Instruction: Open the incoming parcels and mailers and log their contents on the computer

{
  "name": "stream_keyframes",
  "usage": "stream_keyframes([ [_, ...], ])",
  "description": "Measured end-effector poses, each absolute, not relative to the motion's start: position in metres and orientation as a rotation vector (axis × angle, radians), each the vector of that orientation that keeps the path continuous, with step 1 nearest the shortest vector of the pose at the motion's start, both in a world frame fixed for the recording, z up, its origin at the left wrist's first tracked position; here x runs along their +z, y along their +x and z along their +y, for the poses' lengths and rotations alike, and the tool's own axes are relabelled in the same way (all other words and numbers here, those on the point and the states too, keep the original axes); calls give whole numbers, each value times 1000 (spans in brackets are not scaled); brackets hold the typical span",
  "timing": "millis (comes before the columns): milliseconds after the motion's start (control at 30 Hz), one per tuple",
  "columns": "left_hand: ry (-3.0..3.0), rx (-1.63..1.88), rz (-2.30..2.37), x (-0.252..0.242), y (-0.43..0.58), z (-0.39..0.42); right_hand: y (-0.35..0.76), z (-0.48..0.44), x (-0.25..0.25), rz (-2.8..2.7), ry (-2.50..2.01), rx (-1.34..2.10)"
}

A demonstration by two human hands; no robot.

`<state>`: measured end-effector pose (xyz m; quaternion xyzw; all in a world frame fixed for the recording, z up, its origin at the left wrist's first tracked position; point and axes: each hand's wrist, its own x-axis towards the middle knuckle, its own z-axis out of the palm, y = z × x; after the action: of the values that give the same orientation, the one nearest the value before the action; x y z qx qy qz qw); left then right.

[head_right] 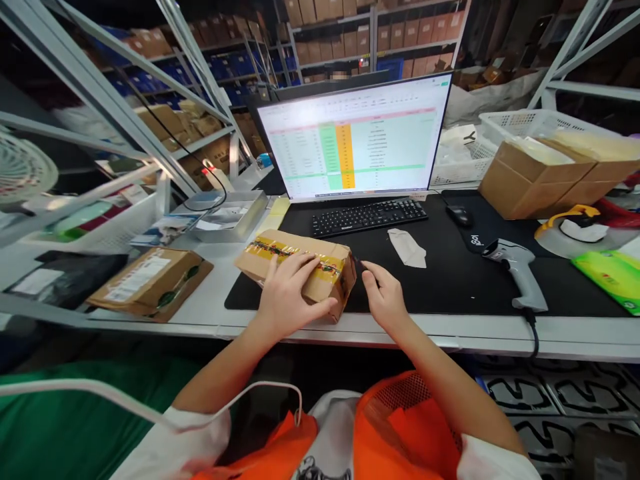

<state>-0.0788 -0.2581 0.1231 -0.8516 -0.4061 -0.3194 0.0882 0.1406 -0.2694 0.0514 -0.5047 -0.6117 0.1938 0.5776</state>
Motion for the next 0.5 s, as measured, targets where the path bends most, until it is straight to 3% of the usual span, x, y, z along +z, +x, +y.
stream_keyframes([
  [500,-2438,-1023,-957,93,-84,-237,171,-279,64,-2105,-1146,-84],
])
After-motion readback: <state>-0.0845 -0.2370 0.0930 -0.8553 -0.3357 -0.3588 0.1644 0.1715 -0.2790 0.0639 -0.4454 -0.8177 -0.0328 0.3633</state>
